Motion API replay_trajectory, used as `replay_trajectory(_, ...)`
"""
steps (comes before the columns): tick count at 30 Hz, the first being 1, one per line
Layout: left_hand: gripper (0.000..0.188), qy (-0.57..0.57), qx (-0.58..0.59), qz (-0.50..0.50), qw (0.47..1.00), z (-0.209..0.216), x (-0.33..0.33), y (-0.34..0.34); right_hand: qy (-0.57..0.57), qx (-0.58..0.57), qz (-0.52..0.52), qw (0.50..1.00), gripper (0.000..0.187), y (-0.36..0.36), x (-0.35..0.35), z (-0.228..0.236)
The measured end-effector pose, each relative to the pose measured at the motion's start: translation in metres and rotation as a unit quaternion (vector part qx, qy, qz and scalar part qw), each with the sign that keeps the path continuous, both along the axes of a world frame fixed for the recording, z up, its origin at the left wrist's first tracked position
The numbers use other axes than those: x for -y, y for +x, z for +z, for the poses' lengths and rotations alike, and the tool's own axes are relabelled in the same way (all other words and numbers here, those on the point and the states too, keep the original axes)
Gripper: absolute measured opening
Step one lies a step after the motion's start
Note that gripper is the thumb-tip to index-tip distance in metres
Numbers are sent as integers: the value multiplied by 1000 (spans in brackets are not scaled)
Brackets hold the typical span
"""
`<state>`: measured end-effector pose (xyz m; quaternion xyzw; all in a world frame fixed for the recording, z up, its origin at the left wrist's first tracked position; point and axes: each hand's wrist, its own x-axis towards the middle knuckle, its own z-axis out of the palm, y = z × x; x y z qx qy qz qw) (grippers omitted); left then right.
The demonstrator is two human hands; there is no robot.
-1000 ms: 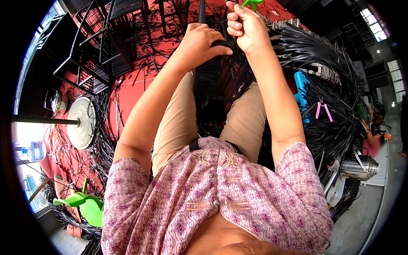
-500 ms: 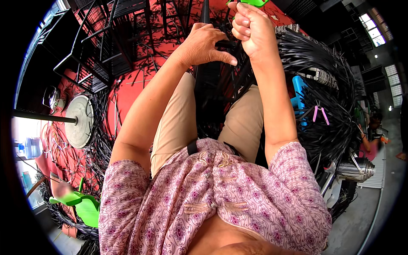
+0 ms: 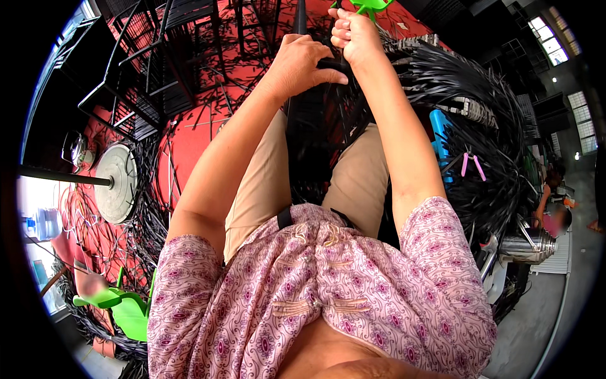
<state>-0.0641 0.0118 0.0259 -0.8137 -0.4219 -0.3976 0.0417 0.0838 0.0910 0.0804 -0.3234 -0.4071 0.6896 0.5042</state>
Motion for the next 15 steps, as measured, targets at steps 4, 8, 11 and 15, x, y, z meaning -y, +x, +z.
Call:
replay_trajectory(4,66,-21,-16,-1,1000,0,7,-2,-77,-3,-47,996,18,-10,-35,-27)
replay_trajectory(8,69,-8,-27,0,1000,1,5,1,-50,47,-57,996,16,-1,-92,-61)
replay_trajectory(11,69,5,-17,7,1000,-2,6,-1,-43,44,-116,991,20,-15,-135,-74)
replay_trajectory(15,64,-54,19,-30,998,10,16,8,-61,29,-116,991,17,-7,-178,-88)
